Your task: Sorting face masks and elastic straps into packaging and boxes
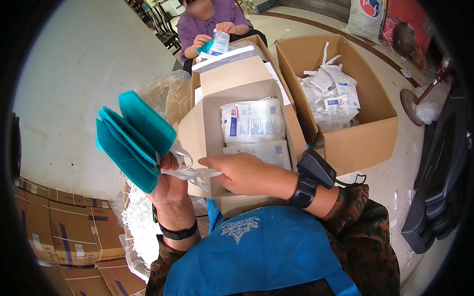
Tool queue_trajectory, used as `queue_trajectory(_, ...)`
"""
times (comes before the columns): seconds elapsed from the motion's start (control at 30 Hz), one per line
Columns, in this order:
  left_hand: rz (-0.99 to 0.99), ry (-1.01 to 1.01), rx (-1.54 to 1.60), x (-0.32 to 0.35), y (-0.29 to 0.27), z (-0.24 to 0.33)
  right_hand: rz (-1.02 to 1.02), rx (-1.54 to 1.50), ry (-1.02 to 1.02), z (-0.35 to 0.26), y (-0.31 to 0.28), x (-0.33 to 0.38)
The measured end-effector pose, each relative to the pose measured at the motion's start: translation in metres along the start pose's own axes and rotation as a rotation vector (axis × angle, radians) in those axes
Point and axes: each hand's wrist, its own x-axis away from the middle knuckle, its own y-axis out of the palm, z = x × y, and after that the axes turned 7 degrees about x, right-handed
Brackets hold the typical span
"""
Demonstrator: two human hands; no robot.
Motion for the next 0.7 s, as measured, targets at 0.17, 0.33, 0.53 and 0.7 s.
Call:
queue_trajectory(0.17,0.060,0.004,0.010,0.000,0.000,0.002,-0.153,0.022,0.035,0.001,0.003,-0.003)
queue_trajectory(0.33,-0.071,0.017,-0.040,-0.015,-0.011,0.024,-0.252,-0.348,0.092,-0.002,-0.010,0.008)
queue_trajectory(0.53,-0.096,-0.121,-0.073,-0.044,-0.050,0.081,-0.284,-0.471,0.034,-0.001,-0.025,0.036)
queue_trajectory(0.7,-0.245,-0.268,-0.449,-0.012,-0.053,0.089,-0.460,-0.694,0.294,-0.011,-0.044,0.043)
